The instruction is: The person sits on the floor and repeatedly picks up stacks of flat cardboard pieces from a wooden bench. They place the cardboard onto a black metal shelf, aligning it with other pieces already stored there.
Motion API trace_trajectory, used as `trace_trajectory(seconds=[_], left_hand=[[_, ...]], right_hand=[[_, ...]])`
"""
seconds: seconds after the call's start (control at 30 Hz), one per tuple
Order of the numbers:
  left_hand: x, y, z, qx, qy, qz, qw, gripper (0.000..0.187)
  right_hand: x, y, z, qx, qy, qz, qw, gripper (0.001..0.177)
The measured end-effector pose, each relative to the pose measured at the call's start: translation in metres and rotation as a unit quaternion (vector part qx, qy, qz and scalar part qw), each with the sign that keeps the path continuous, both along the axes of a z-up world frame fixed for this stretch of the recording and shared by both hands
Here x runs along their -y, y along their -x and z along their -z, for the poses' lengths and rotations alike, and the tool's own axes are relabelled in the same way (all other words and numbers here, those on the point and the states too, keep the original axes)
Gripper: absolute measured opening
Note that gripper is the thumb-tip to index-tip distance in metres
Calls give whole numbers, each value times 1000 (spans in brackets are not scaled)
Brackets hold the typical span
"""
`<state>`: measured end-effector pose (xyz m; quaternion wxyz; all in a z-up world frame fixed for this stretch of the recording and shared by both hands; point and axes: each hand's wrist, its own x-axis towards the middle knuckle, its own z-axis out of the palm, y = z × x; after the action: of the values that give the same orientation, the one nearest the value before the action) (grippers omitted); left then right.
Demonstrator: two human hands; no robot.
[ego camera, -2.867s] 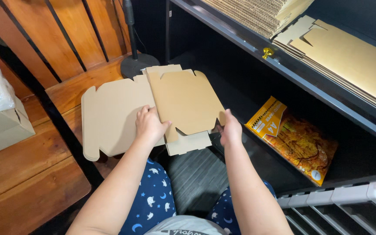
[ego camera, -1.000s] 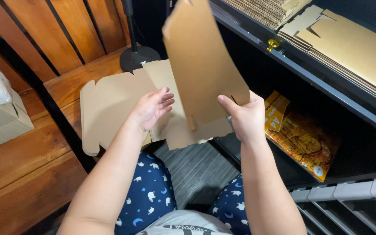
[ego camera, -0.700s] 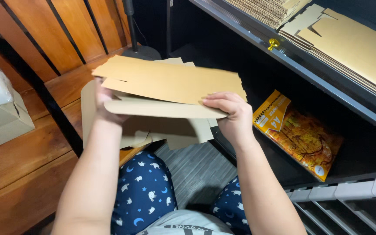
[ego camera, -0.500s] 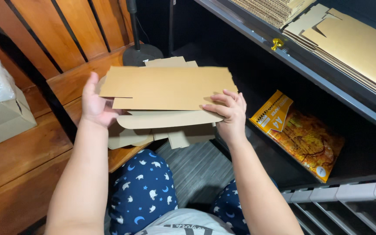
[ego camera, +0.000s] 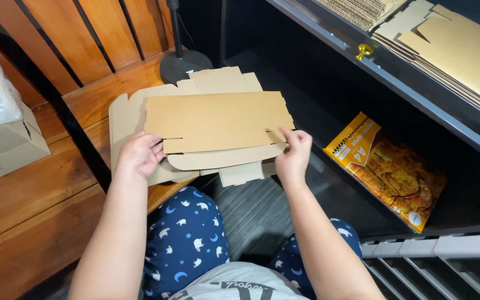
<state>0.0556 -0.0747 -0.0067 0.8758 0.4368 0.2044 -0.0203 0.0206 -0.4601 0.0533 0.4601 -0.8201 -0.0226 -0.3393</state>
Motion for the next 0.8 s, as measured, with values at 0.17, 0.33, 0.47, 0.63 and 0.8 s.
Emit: trace_trajectory(seconds=[0.17,0.33,0.47,0.63,0.8], left_hand=[[7,-6,1,-8,-5,-28,1000,85],[22,8,-16,-9,-79,-30,996,75],[34,23,-36,-12,-147,-37,988,79],[46,35,-54,-11,-169,-41,985,75],[51,39,-64,-2,-140,-63,988,75]], right_hand=[[16,-22,11,-122,-320,-13,939,59],[13,-21,-12,-181,-511,-7,840,50],[18,-35,15,-231,-456,-7,860,53],[15,-39,20,-251,-390,-9,886,49],[6,-29,1,-262,-338,0,904,42]])
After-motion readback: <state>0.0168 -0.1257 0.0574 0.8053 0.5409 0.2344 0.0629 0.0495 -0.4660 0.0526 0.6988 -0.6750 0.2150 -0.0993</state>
